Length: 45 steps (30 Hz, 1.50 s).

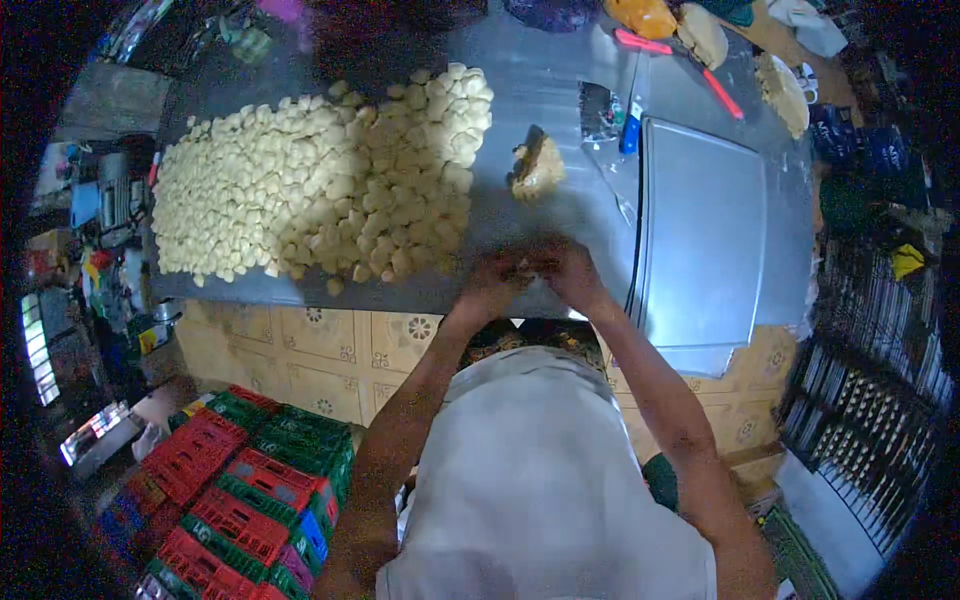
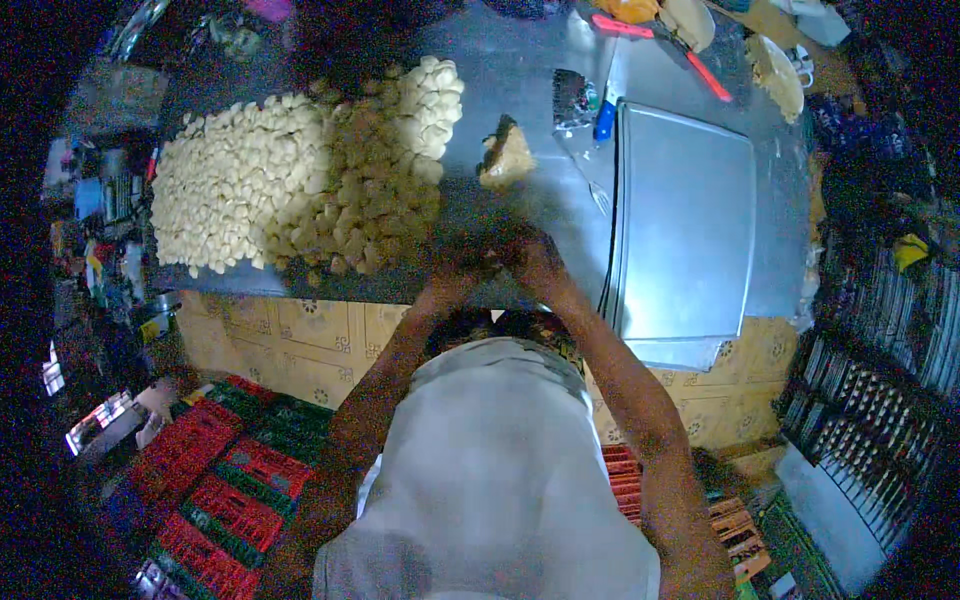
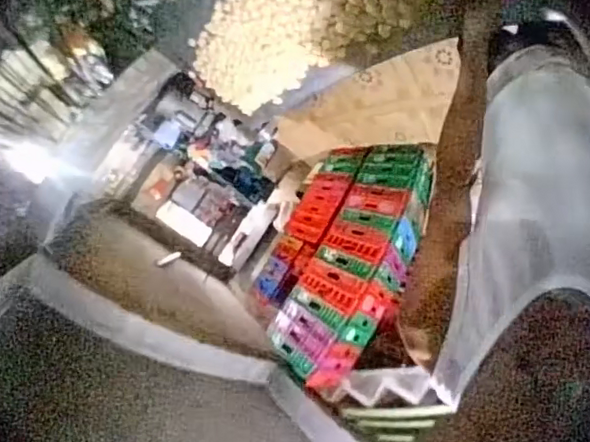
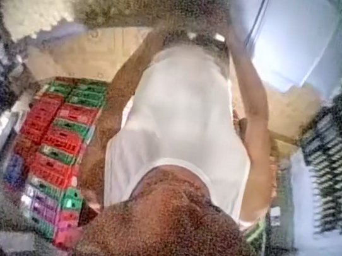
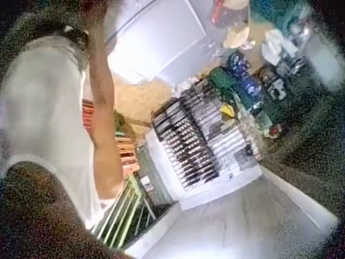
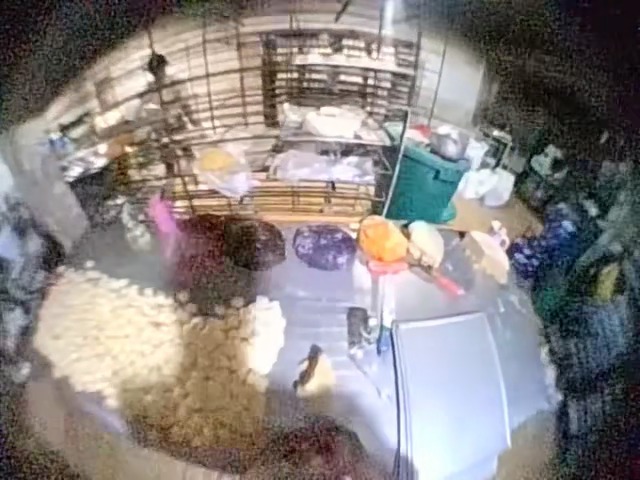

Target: Shaping dough into small balls and placing them onto a baking tray.

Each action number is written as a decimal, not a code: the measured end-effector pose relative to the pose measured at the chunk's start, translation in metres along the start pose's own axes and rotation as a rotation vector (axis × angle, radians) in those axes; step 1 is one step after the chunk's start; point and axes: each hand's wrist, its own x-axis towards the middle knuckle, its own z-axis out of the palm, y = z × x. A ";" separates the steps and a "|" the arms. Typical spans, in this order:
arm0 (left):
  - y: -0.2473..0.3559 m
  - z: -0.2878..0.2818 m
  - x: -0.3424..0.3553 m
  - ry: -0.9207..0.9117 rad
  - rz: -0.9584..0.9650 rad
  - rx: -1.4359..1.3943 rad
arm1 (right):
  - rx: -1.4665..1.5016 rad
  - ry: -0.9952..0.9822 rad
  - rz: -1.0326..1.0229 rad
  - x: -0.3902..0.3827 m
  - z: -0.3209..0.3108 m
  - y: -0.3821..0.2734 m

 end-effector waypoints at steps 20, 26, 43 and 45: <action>-0.011 0.009 -0.016 -0.093 0.468 0.876 | 0.094 0.184 0.376 -0.036 0.030 0.032; 0.049 -0.053 -0.034 -0.154 0.189 0.871 | 0.200 0.395 0.376 -0.048 0.059 0.041; 0.044 -0.039 -0.020 -0.012 0.087 0.972 | -0.325 0.684 0.244 0.046 -0.185 0.131; 0.053 -0.021 -0.023 -0.029 0.027 0.767 | -0.591 0.761 0.138 0.045 -0.164 0.156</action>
